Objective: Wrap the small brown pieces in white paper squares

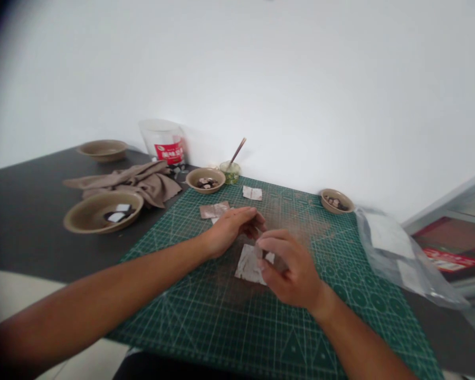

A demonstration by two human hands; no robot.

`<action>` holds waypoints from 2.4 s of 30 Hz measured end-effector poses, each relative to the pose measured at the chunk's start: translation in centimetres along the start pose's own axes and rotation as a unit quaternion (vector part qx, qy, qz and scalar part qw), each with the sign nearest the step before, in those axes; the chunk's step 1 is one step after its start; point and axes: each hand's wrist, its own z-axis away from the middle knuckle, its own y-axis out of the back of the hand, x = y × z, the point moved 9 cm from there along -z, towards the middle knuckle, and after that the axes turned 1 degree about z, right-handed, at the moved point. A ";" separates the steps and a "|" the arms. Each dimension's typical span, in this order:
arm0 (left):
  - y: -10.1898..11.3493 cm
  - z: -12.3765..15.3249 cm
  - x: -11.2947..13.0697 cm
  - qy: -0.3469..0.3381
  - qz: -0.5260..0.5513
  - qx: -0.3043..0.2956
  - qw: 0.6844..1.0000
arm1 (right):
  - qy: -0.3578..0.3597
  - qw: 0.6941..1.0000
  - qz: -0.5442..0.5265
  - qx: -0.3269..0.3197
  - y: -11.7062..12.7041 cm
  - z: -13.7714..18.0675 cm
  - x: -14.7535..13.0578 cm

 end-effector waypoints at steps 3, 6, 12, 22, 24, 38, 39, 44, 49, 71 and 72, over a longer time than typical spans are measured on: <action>0.5 -0.3 -0.3 0.004 -0.001 0.017 1.000 | 0.056 0.988 -0.023 -0.142 -2.8 0.3 -2.5; 0.5 -0.5 -0.6 0.010 -0.001 0.012 1.000 | 0.086 0.969 -0.034 -0.227 -5.1 0.9 -4.2; 0.4 -0.7 -0.9 0.009 -0.004 0.007 1.000 | 0.068 0.936 0.008 -0.344 -8.4 2.6 -4.0; 0.4 -0.6 -1.0 0.013 -0.006 0.012 1.000 | 0.093 0.929 -0.010 -0.357 -8.6 2.8 -4.4; 0.4 -0.6 -1.0 0.016 -0.006 0.014 1.000 | 0.100 0.927 -0.005 -0.362 -8.8 3.0 -4.5; 0.3 -0.6 -1.0 0.011 -0.011 0.017 1.000 | 0.124 0.962 0.026 -0.241 -7.3 2.0 -4.7; 0.3 -0.7 -1.0 0.012 -0.011 0.016 1.000 | 0.119 0.968 0.013 -0.222 -7.0 1.8 -4.8; 0.4 -0.7 -1.0 0.014 -0.012 0.015 1.000 | 0.110 0.955 -0.021 -0.276 -7.7 2.3 -4.7; 0.4 -0.8 -0.9 0.008 -0.016 0.016 1.000 | 0.096 0.971 -0.023 -0.216 -6.7 1.9 -4.1; -1.7 1.5 2.8 -0.192 -0.316 0.005 0.929 | -0.433 0.720 -0.504 0.202 -2.7 3.1 9.3; -1.7 1.5 3.0 -0.203 -0.336 0.013 0.919 | -0.438 0.714 -0.510 0.196 -2.9 3.2 9.2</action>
